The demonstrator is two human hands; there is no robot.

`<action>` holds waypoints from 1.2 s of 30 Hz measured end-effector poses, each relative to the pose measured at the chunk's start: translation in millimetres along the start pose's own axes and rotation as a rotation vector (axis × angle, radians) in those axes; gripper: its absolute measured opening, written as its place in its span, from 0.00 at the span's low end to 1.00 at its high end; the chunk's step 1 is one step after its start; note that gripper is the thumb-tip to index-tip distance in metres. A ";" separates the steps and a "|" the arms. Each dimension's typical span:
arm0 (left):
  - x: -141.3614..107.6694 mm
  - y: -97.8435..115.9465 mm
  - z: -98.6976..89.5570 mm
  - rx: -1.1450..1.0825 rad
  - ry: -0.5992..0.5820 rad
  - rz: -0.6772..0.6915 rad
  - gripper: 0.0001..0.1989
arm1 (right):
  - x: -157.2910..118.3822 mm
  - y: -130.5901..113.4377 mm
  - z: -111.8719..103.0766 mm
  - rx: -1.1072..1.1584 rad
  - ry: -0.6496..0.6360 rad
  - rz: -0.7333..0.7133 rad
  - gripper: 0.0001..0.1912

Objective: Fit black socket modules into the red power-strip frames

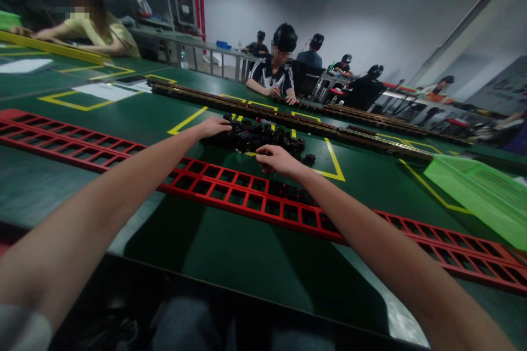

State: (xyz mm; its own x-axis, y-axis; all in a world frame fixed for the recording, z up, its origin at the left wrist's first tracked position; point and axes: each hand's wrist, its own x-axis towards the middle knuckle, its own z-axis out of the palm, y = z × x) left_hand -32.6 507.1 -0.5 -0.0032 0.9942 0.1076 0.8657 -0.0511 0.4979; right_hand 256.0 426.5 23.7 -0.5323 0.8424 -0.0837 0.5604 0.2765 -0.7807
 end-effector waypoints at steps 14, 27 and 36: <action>-96.2 90.2 33.7 0.243 0.062 0.339 0.28 | -84.8 45.3 -44.5 -0.267 0.384 -0.030 0.17; -159.8 138.8 60.3 -0.023 0.052 0.731 0.20 | -107.1 60.2 -30.1 -0.485 0.442 -0.404 0.14; -156.5 136.3 71.6 0.010 -0.005 0.785 0.26 | -105.9 63.0 -27.8 -0.486 0.355 -0.481 0.16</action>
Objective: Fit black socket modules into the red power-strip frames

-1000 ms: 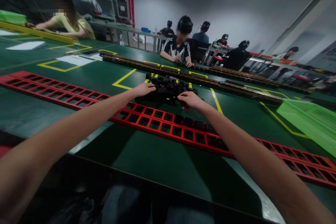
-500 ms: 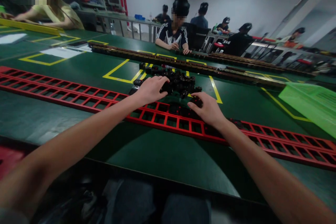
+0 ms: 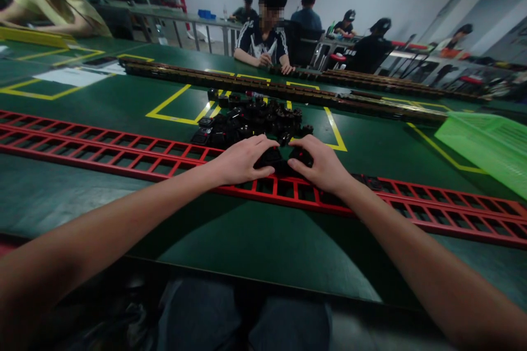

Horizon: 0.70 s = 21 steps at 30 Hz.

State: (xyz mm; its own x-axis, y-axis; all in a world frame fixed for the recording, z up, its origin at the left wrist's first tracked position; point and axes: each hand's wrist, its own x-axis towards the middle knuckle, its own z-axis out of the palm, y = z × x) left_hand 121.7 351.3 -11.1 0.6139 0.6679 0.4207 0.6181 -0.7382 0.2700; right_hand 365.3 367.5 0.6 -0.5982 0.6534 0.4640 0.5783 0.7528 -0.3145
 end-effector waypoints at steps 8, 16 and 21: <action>-0.5 -0.9 0.9 -0.049 0.000 -0.036 0.25 | -2.2 -5.8 -3.3 0.032 -0.029 -0.094 0.20; -0.2 -2.1 -0.9 -0.108 0.119 -0.005 0.21 | -2.3 -7.3 -3.2 0.052 -0.002 -0.223 0.16; -2.2 -3.7 0.1 -0.147 0.168 0.005 0.21 | -2.9 -6.1 -1.7 0.067 0.034 -0.165 0.23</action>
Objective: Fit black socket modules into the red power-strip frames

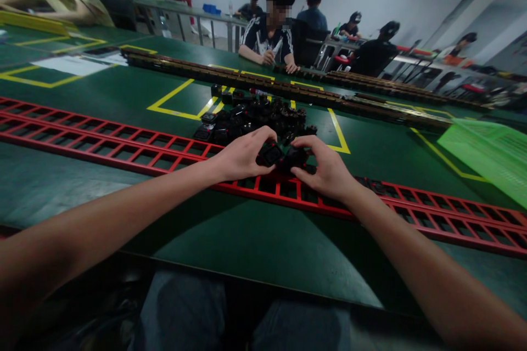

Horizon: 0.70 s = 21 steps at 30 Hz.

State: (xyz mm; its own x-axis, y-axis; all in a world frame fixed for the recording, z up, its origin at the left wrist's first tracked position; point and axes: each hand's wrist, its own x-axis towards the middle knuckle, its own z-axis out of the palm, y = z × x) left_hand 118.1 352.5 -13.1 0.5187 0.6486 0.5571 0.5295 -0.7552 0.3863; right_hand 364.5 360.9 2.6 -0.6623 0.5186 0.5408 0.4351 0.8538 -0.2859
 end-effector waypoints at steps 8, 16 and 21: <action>1.0 4.4 -3.2 0.044 -0.019 -0.040 0.21 | -0.1 -1.0 -3.1 -0.016 -0.024 -0.079 0.19; 0.7 3.7 -2.3 0.092 -0.059 0.019 0.22 | 0.8 -6.2 -8.0 -0.024 0.063 -0.019 0.15; -1.0 3.9 -1.0 0.102 -0.058 -0.007 0.20 | 2.5 -9.5 -10.4 -0.034 0.108 -0.055 0.16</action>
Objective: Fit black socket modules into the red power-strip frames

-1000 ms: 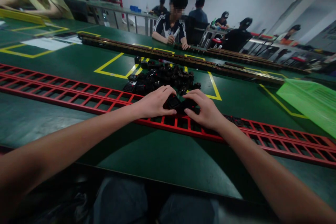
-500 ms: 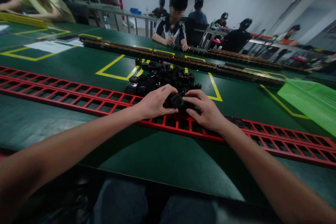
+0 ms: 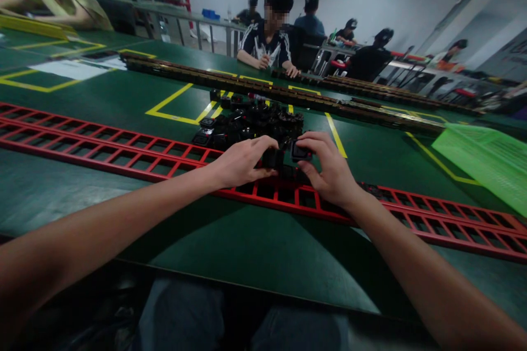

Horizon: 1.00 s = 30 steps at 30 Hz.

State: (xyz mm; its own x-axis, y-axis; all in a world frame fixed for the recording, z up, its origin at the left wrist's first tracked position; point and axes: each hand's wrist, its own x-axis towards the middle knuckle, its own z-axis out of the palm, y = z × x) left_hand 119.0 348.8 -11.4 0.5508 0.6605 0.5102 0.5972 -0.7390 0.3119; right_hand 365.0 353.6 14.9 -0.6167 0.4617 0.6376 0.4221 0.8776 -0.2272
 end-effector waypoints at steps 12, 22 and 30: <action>-0.5 0.0 -1.7 -0.007 0.055 0.048 0.18 | -5.6 -2.6 7.7 -0.027 0.014 0.015 0.21; -1.4 3.1 -4.9 -0.016 0.045 0.159 0.19 | -9.3 -0.7 9.8 -0.035 -0.023 0.049 0.21; -1.4 2.8 -4.3 0.033 0.062 0.165 0.17 | -9.6 -1.8 9.0 -0.015 -0.098 0.044 0.21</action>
State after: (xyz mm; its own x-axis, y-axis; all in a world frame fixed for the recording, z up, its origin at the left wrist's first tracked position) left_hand 117.4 345.3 -7.8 0.6065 0.5208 0.6007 0.5212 -0.8310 0.1942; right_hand 364.2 348.8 2.5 -0.6591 0.5107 0.5520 0.4598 0.8545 -0.2417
